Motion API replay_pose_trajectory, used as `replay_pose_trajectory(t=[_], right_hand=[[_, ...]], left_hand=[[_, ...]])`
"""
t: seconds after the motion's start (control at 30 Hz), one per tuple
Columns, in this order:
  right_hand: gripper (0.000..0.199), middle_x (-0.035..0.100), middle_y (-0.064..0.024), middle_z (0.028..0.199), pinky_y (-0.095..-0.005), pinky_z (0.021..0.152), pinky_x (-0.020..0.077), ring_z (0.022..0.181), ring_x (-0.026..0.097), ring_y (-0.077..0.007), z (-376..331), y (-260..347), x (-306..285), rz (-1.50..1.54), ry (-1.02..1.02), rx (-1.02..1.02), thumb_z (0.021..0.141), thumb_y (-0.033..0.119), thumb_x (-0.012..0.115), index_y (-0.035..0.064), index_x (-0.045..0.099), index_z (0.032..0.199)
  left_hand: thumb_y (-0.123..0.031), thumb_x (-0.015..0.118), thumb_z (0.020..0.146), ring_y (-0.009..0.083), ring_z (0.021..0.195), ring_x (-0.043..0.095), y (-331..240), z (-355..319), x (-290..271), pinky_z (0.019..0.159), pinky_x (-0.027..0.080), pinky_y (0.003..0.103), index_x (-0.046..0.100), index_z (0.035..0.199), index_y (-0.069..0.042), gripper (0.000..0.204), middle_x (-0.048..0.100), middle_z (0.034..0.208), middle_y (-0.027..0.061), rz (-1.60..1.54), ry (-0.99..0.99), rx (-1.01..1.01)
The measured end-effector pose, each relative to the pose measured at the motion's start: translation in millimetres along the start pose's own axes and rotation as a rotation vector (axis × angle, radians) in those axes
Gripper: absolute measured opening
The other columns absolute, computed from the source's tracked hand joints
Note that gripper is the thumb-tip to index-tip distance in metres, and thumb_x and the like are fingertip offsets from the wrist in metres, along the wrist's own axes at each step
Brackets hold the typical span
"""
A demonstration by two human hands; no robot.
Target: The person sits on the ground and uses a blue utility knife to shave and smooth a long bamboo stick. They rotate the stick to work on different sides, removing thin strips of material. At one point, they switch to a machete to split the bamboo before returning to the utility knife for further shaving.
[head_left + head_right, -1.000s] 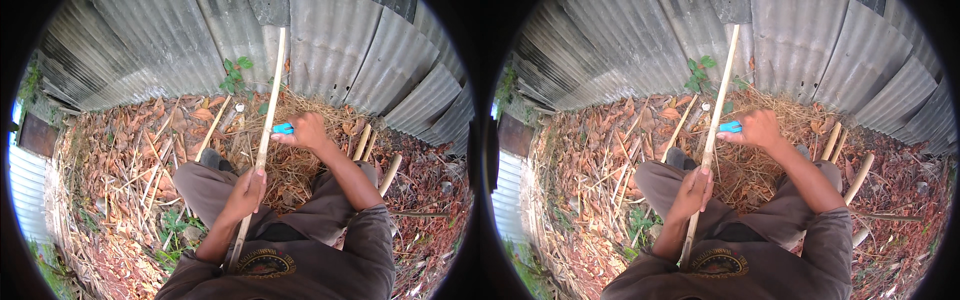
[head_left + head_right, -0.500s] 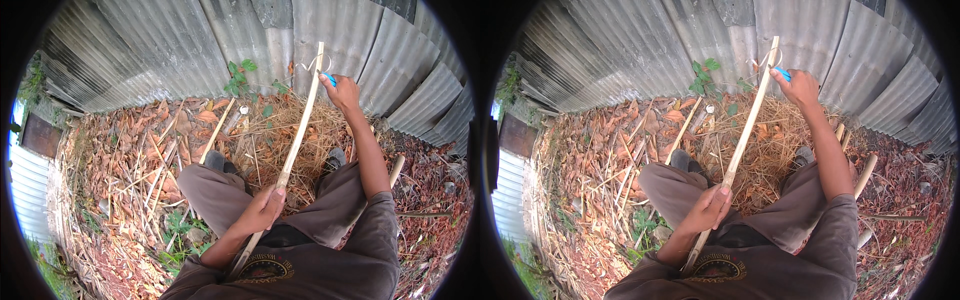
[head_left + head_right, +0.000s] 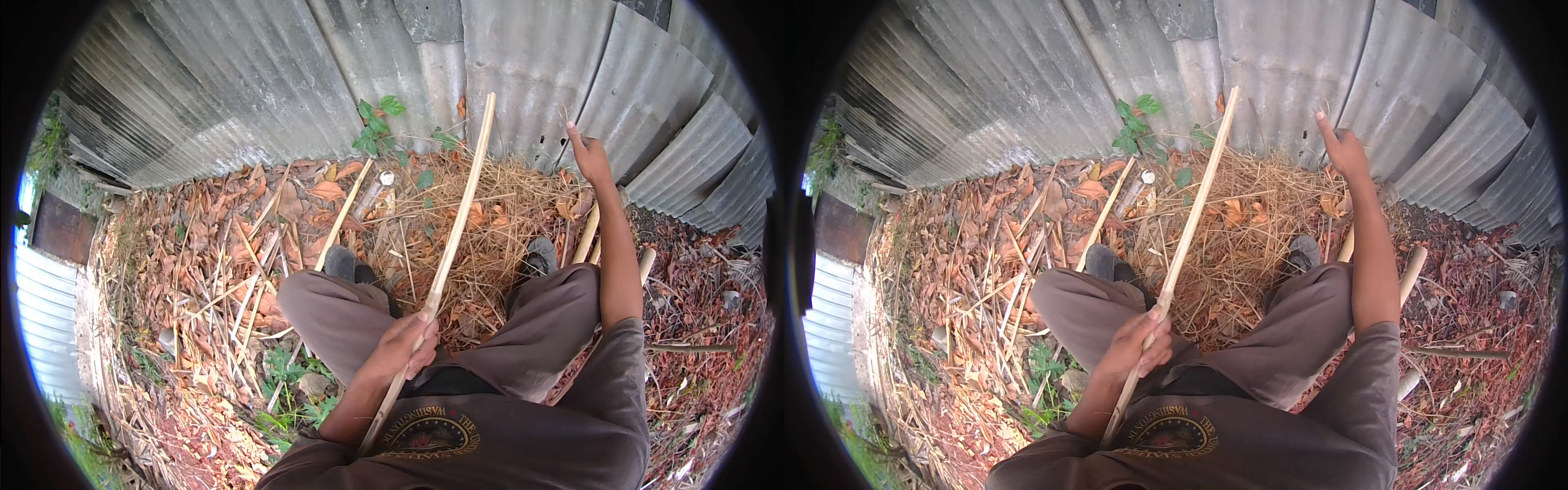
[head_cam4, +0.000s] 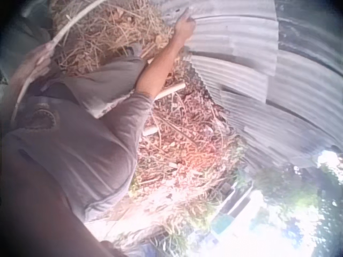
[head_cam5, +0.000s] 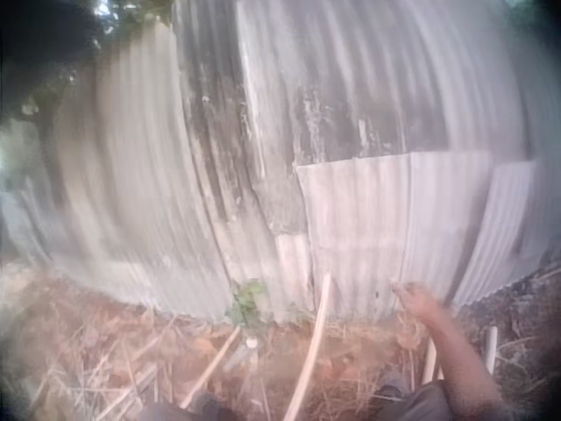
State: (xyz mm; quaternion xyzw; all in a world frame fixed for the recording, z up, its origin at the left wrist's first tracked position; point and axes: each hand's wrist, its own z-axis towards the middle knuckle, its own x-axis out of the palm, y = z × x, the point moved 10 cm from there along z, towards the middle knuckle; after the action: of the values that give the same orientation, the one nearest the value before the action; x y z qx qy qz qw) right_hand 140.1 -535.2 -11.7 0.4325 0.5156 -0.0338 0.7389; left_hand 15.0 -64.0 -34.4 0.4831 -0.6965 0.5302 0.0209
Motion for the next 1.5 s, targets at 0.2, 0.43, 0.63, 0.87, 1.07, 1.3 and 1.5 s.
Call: replay_pose_trajectory(t=[0.2, 0.43, 0.63, 0.87, 1.07, 1.3, 1.5], right_hand=[[0.074, 0.058, -0.0172, 0.055, -0.0455, 0.057, 0.0481, 0.056, 0.061, -0.0367, -155.0, 191.6, 16.5, 0.006, 0.243, -0.620, 0.081, 0.074, 0.048, 0.0025, 0.067, 0.070], [0.074, 0.056, -0.0145, 0.049, -0.0446, 0.048, 0.0471, 0.048, 0.060, -0.0336, -231.2, 231.1, 62.6, -0.127, 0.275, -0.905, 0.075, 0.078, 0.052, 0.0067, 0.064, 0.060], [0.071, 0.056, -0.0135, 0.048, -0.0417, 0.045, 0.0474, 0.047, 0.061, -0.0316, -213.3, 234.1, 57.8, -0.054, 0.150, -0.857, 0.076, 0.075, 0.053, 0.0074, 0.065, 0.059], [0.073, 0.055, -0.0115, 0.046, -0.0414, 0.043, 0.0463, 0.043, 0.058, -0.0305, -222.4, 238.9, 65.4, -0.125, 0.164, -0.972, 0.074, 0.078, 0.052, 0.0078, 0.065, 0.058], [0.081, 0.058, -0.0170, 0.052, -0.0453, 0.053, 0.0491, 0.054, 0.063, -0.0349, -157.2, 221.9, 59.6, -0.099, 0.080, -0.681, 0.077, 0.081, 0.043, 0.0048, 0.065, 0.062], [0.082, 0.057, -0.0177, 0.051, -0.0463, 0.055, 0.0494, 0.056, 0.063, -0.0361, -135.8, 190.9, 49.8, -0.166, 0.172, -0.535, 0.080, 0.080, 0.041, 0.0032, 0.067, 0.063], [0.071, 0.053, -0.0132, 0.047, -0.0435, 0.046, 0.0435, 0.045, 0.055, -0.0344, -248.7, 235.6, 77.0, -0.042, 0.323, -0.931, 0.076, 0.075, 0.053, 0.0073, 0.060, 0.057]], left_hand=[[-0.042, 0.027, 0.103, 0.0093, 0.034, 0.029, -49.7, 30.0, -7.0, 0.046, 0.027, 0.024, 0.041, 0.078, -0.013, 0.040, 0.033, 0.048, -0.0036, -0.220, 0.014, 0.145], [-0.043, 0.031, 0.103, 0.0082, 0.037, 0.027, -45.4, 24.4, 8.5, 0.047, 0.025, 0.023, 0.042, 0.082, -0.012, 0.039, 0.032, 0.049, -0.0043, -0.375, 0.043, 0.073], [-0.043, 0.034, 0.103, 0.0076, 0.037, 0.026, -51.2, 16.6, 5.4, 0.046, 0.024, 0.022, 0.041, 0.081, -0.012, 0.038, 0.032, 0.049, -0.0045, -0.316, 0.016, 0.124], [-0.044, 0.033, 0.102, 0.0073, 0.037, 0.026, -47.9, 9.6, 0.4, 0.044, 0.024, 0.022, 0.040, 0.081, -0.012, 0.040, 0.030, 0.050, -0.0041, -0.254, -0.046, 0.118], [-0.045, 0.032, 0.102, 0.0070, 0.037, 0.024, -51.0, 2.0, 14.6, 0.045, 0.024, 0.022, 0.038, 0.078, -0.012, 0.042, 0.029, 0.049, -0.0045, -0.170, -0.017, 0.089], [-0.047, 0.031, 0.102, 0.0063, 0.037, 0.025, -27.5, 7.0, 22.3, 0.045, 0.024, 0.022, 0.038, 0.078, -0.013, 0.042, 0.029, 0.049, -0.0057, -0.274, 0.080, 0.033], [-0.046, 0.033, 0.102, 0.0050, 0.037, 0.022, -39.7, 7.6, 8.2, 0.047, 0.023, 0.021, 0.040, 0.078, -0.015, 0.040, 0.029, 0.048, -0.0071, -0.493, 0.065, 0.040]])
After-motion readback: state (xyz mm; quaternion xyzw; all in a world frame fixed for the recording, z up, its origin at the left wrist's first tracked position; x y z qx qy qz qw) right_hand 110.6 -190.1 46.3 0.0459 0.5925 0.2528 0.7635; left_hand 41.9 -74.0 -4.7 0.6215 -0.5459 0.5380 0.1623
